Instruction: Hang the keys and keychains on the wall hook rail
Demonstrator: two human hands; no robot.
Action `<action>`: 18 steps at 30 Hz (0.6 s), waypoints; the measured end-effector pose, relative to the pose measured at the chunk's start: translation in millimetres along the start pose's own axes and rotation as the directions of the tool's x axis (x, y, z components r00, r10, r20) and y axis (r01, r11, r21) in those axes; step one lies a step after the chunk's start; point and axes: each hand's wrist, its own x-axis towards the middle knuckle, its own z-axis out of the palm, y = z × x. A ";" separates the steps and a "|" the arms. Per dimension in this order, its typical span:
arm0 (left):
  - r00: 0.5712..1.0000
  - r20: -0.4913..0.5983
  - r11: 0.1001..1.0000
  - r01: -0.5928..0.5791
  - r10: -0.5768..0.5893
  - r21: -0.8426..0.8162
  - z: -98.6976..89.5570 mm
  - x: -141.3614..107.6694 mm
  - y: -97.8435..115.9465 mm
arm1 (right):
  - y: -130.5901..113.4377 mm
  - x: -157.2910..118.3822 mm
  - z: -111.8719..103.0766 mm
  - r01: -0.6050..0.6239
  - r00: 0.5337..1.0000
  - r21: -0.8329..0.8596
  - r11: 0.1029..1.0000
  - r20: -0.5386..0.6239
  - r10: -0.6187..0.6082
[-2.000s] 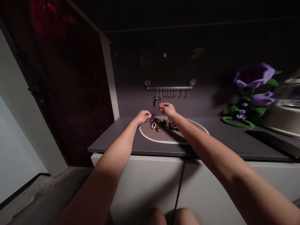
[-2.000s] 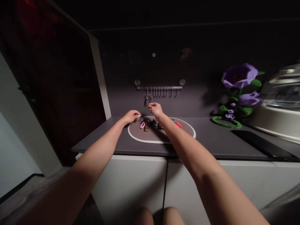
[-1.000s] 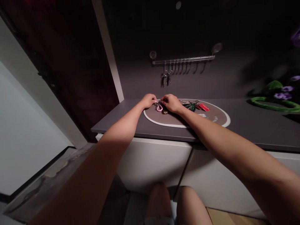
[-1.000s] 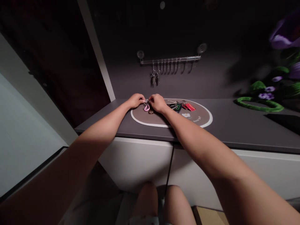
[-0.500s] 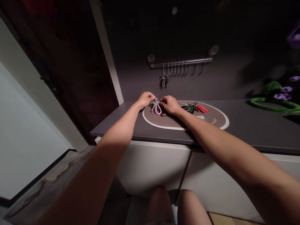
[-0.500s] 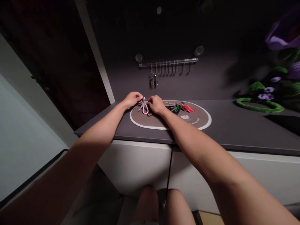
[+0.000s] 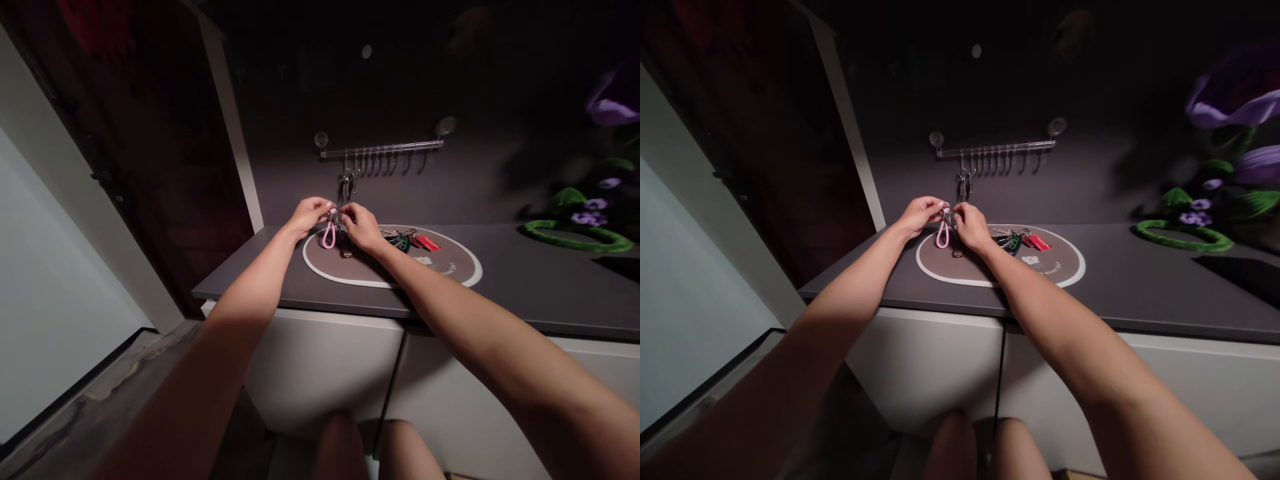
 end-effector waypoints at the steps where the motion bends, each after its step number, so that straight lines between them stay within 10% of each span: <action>1: 1.000 -0.003 1.000 -0.005 0.005 -0.008 0.2 0.0 0.9 | -1.0 0.0 -0.5 0.004 1.000 0.019 1.000 -0.017 -0.004; 18: 0.998 0.044 0.995 -0.049 0.053 -0.089 4.0 -2.8 4.8 | -8.0 -1.0 -1.6 0.034 0.999 0.321 0.947 -0.031 -0.025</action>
